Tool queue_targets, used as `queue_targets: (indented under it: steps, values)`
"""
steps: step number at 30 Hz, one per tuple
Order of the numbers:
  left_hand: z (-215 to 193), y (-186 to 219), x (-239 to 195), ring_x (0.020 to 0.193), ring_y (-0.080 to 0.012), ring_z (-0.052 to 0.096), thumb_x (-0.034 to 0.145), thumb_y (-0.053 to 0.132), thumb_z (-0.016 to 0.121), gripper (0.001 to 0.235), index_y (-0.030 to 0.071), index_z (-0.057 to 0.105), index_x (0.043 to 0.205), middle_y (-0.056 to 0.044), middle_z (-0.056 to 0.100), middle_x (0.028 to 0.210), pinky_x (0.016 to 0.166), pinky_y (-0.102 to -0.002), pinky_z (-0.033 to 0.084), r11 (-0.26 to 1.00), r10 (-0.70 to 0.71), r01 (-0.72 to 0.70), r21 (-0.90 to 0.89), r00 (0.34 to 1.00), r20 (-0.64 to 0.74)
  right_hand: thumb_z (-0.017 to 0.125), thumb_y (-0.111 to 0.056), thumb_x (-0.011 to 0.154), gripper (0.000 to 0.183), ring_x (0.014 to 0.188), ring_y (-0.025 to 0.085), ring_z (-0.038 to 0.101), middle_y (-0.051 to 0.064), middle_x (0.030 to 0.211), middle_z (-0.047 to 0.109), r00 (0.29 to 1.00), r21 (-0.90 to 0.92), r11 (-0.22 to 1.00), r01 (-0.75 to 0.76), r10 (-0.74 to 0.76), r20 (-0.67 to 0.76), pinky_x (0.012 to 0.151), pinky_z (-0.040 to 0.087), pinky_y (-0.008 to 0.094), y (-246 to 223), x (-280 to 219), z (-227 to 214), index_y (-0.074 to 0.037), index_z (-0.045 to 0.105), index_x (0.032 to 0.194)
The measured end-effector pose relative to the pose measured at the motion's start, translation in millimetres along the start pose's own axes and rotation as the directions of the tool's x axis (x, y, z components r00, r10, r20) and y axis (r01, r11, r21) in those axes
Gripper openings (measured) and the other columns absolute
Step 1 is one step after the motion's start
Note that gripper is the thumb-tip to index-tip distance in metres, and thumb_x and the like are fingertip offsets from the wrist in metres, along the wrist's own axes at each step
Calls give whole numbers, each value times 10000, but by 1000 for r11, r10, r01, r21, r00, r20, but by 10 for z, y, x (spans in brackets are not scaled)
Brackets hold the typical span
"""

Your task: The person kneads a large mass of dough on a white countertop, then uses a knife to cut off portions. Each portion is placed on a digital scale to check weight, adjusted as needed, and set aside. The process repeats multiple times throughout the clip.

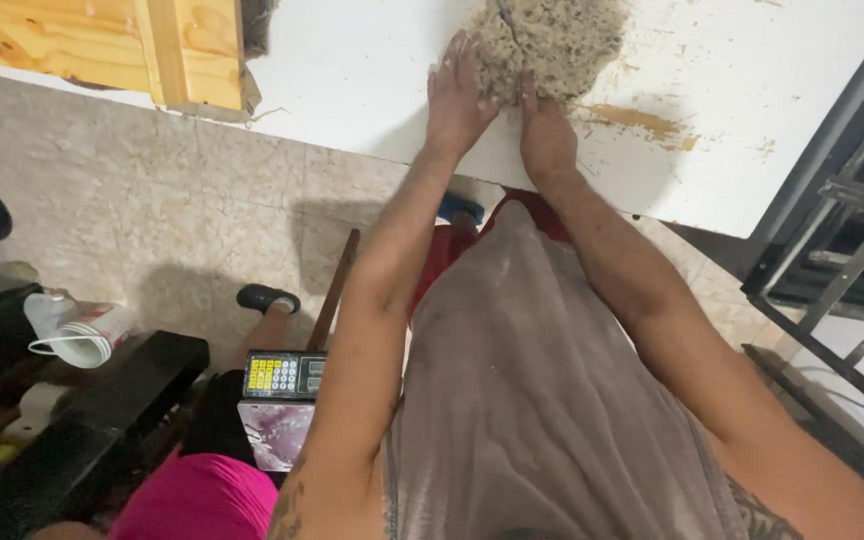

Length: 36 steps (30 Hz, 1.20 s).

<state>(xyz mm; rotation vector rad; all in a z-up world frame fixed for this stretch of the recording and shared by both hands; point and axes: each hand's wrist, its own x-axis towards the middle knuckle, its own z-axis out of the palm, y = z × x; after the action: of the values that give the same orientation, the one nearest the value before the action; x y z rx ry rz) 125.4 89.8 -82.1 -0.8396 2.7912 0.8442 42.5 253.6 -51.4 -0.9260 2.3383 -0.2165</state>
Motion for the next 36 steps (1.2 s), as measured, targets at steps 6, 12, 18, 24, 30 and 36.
queue_targets:
  steps: [6,12,18,24,30,36]
  values:
    - [-265,142,-21,1572,-296,248,940,502,888,1090,60,170,1631,-145,240,1686,1265,-385,332,999,33,-35,31,998,46,368,-9,998,773,808,517,659,267,1020,635,969,-15,993,-119,119,214,694,518,619,117,-811,-517,-253,110,1684]
    - [-354,623,131,1561,-463,66,932,629,851,1202,184,20,1679,-184,7,1715,1236,-615,251,905,49,-165,392,955,291,383,-144,1050,705,889,492,643,231,1079,678,929,-5,993,-114,108,355,749,476,547,679,-1395,-975,-298,148,1697]
    - [-154,484,436,1409,-385,452,875,420,844,881,203,355,1574,-143,399,1589,1103,-574,457,911,64,-108,398,990,122,455,-199,1093,623,1038,502,644,312,1234,670,952,155,967,-200,154,265,811,487,508,953,-1494,-1217,-209,262,1685]
    - [-632,294,769,994,-361,710,808,163,868,531,187,538,1223,-119,599,1244,769,-496,620,939,-331,334,-84,943,47,489,-202,1086,627,1066,478,616,278,1228,672,956,212,951,-226,174,237,837,476,517,1108,-1386,-1391,-200,285,1679]
    - [-1419,307,323,1367,-321,576,872,86,757,895,104,247,1607,-145,503,1564,1097,-447,576,354,-506,636,-685,747,432,435,-182,1103,618,1083,408,665,214,1195,716,961,314,921,-232,167,219,885,502,482,1166,-1319,-1567,-172,246,1692]
    - [-838,267,21,1100,-241,645,871,67,710,575,193,511,1395,-119,611,1346,800,-329,611,404,-238,448,-797,893,382,507,-156,1086,673,1017,418,666,213,1163,728,974,234,964,-125,74,213,828,500,487,1224,-1081,-1457,-212,238,1701]
